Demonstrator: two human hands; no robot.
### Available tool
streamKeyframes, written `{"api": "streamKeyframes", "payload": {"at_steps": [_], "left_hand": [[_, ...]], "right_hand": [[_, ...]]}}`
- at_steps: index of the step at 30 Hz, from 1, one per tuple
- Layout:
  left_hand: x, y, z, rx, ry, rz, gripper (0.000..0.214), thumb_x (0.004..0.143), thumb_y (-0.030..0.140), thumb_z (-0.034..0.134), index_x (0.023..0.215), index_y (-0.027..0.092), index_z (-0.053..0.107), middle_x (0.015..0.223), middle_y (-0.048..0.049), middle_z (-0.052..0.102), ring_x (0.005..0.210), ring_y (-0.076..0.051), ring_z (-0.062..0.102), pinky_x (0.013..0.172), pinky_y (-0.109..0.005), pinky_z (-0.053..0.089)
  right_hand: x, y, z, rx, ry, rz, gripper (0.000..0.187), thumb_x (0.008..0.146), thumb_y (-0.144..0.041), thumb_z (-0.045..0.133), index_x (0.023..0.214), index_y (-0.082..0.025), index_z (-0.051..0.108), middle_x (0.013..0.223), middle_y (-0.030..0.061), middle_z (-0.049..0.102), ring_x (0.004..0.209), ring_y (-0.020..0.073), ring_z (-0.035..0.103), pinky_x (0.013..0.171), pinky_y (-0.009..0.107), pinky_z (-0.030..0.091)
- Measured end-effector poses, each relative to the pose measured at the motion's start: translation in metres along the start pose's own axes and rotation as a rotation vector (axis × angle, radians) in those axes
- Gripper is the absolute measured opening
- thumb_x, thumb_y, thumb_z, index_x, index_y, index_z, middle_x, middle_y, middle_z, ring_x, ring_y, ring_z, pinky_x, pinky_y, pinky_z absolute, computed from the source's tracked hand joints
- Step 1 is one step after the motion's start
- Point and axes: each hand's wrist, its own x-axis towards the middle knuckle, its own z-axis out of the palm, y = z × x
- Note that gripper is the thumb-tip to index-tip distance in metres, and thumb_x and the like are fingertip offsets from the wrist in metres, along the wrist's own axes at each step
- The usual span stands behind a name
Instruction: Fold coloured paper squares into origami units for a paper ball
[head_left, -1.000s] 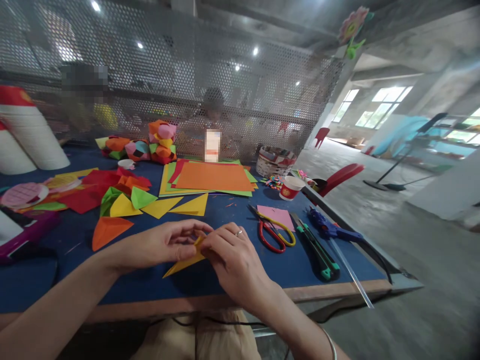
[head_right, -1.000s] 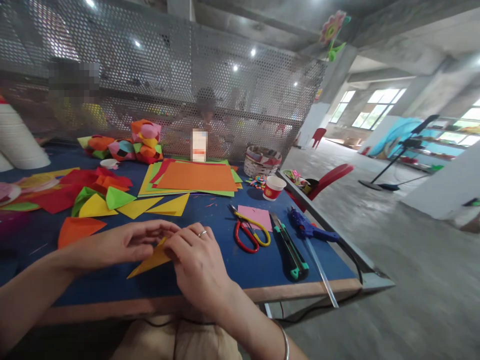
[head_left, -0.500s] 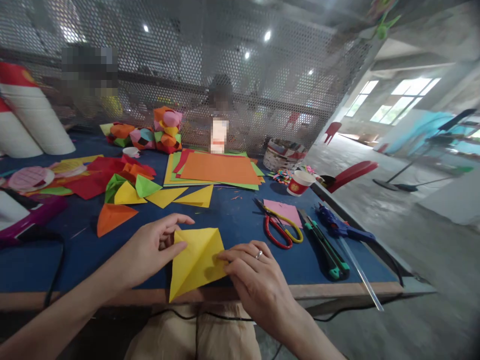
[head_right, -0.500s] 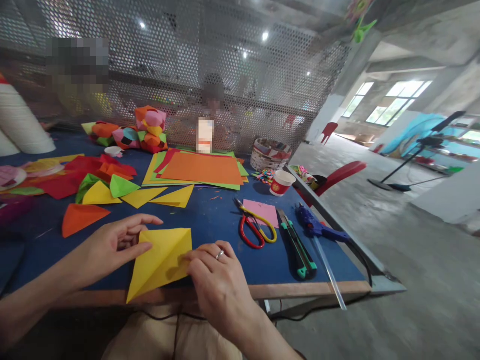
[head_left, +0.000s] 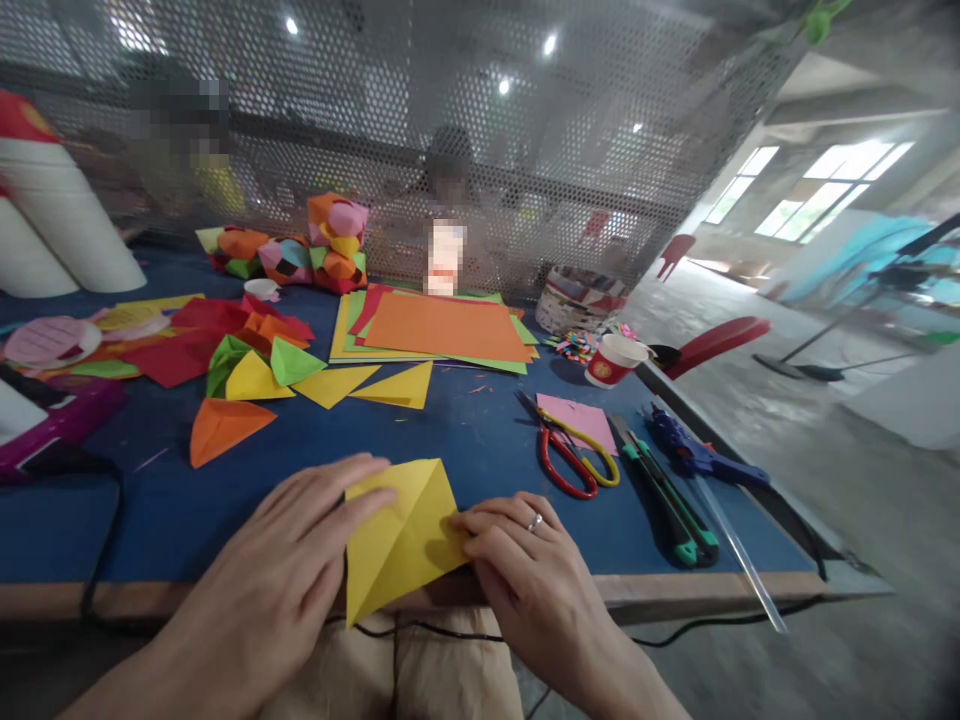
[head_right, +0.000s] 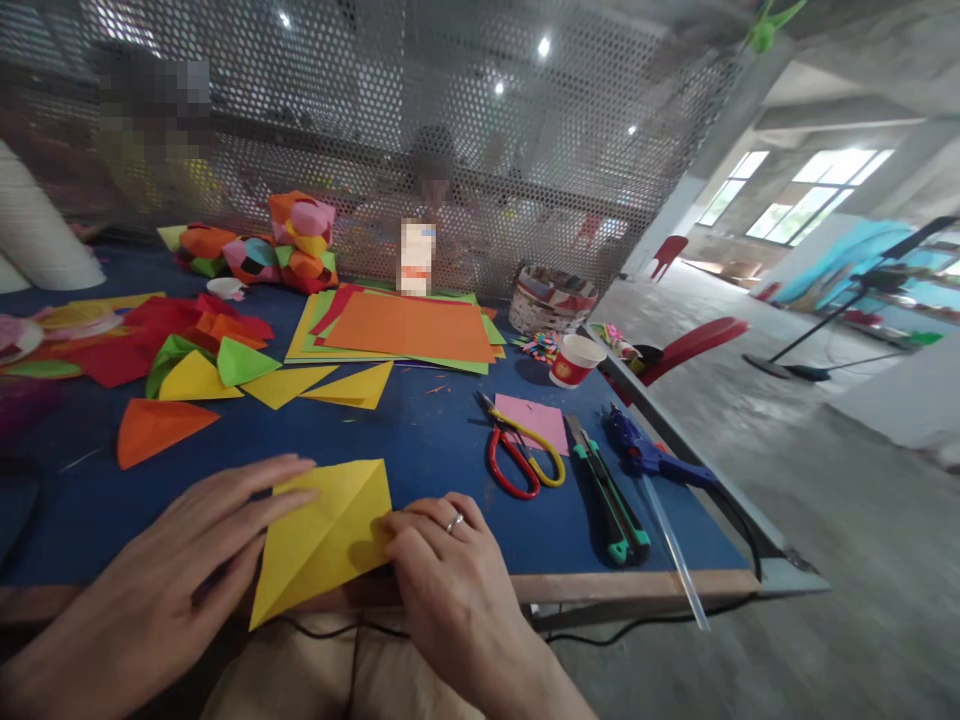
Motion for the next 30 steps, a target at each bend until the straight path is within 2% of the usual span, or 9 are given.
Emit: {"api": "streamKeyframes", "payload": {"at_steps": [1, 3, 9, 15, 19, 21, 24, 27, 30], "left_hand": [[-0.004, 0.004, -0.003, -0.018, -0.04, 0.05, 0.057, 0.089, 0.005, 0.04, 0.139, 0.029, 0.054, 0.142, 0.0004, 0.064, 0.135, -0.015, 0.057, 0.116, -0.029, 0.043], [-0.01, 0.009, -0.006, -0.054, -0.067, 0.051, 0.06, 0.087, 0.004, 0.039, 0.139, 0.029, 0.054, 0.144, 0.0018, 0.063, 0.141, -0.013, 0.052, 0.121, -0.028, 0.038], [-0.02, 0.0, 0.003, -0.084, -0.058, 0.04, 0.037, 0.095, 0.031, 0.059, 0.132, 0.03, 0.063, 0.131, -0.0018, 0.073, 0.123, -0.02, 0.068, 0.111, -0.035, 0.052], [-0.028, -0.006, 0.009, -0.175, -0.053, 0.017, 0.039, 0.097, 0.016, 0.048, 0.127, 0.034, 0.066, 0.124, 0.0034, 0.076, 0.115, -0.015, 0.072, 0.112, -0.034, 0.051], [-0.032, -0.001, 0.008, -0.202, 0.003, -0.014, 0.034, 0.098, 0.017, 0.051, 0.125, 0.034, 0.064, 0.119, 0.0071, 0.078, 0.112, -0.012, 0.073, 0.111, -0.029, 0.05], [-0.029, 0.004, 0.008, -0.22, 0.048, -0.065, 0.028, 0.1, 0.02, 0.051, 0.118, 0.035, 0.066, 0.111, 0.0095, 0.079, 0.104, -0.011, 0.075, 0.107, -0.027, 0.053], [-0.02, 0.01, 0.008, -0.264, 0.137, -0.201, 0.017, 0.101, 0.027, 0.054, 0.104, 0.034, 0.069, 0.095, 0.0108, 0.08, 0.088, -0.011, 0.076, 0.093, -0.024, 0.058], [-0.011, 0.014, 0.01, -0.299, 0.165, -0.327, 0.011, 0.099, 0.033, 0.059, 0.095, 0.032, 0.069, 0.084, 0.009, 0.076, 0.075, -0.011, 0.072, 0.076, -0.021, 0.058], [-0.009, 0.015, 0.014, -0.276, 0.167, -0.379, 0.008, 0.099, 0.032, 0.06, 0.097, 0.031, 0.068, 0.084, 0.0076, 0.074, 0.075, -0.012, 0.07, 0.071, -0.023, 0.055]], "right_hand": [[0.0, 0.0, 0.0, 0.006, 0.001, 0.003, 0.023, 0.1, -0.002, 0.049, 0.091, -0.021, 0.059, 0.107, -0.0006, 0.079, 0.097, 0.0166, 0.069, 0.091, 0.034, 0.042], [0.0, -0.001, -0.001, 0.012, -0.001, 0.011, 0.022, 0.099, -0.002, 0.049, 0.094, -0.021, 0.06, 0.107, -0.0008, 0.079, 0.098, 0.016, 0.07, 0.091, 0.034, 0.042], [0.004, -0.003, -0.002, 0.006, -0.009, -0.004, 0.017, 0.099, -0.006, 0.053, 0.096, -0.021, 0.061, 0.11, 0.0012, 0.079, 0.101, 0.0173, 0.071, 0.094, 0.035, 0.046], [0.006, -0.01, -0.007, 0.05, -0.057, -0.053, 0.019, 0.094, -0.002, 0.051, 0.097, -0.019, 0.059, 0.121, 0.0081, 0.076, 0.118, 0.0172, 0.069, 0.106, 0.034, 0.044], [0.004, -0.014, -0.008, 0.142, -0.069, 0.015, 0.022, 0.098, -0.004, 0.05, 0.112, -0.018, 0.059, 0.116, 0.007, 0.077, 0.109, 0.0123, 0.072, 0.11, 0.029, 0.041], [0.003, -0.016, -0.005, 0.183, -0.034, 0.065, 0.02, 0.099, -0.006, 0.051, 0.111, -0.019, 0.059, 0.108, 0.004, 0.078, 0.101, 0.0111, 0.074, 0.105, 0.027, 0.045], [0.003, -0.019, 0.003, 0.172, 0.052, 0.193, 0.013, 0.1, -0.013, 0.053, 0.105, -0.022, 0.06, 0.094, -0.0005, 0.076, 0.085, 0.0118, 0.073, 0.084, 0.024, 0.053], [0.008, -0.024, 0.012, 0.099, 0.14, 0.354, 0.011, 0.102, -0.02, 0.053, 0.093, -0.024, 0.06, 0.077, -0.0037, 0.07, 0.066, 0.0123, 0.066, 0.061, 0.022, 0.049], [0.016, -0.027, 0.018, 0.061, 0.176, 0.424, 0.015, 0.102, -0.022, 0.052, 0.089, -0.024, 0.058, 0.071, -0.0043, 0.066, 0.059, 0.0125, 0.062, 0.054, 0.022, 0.044]]}}
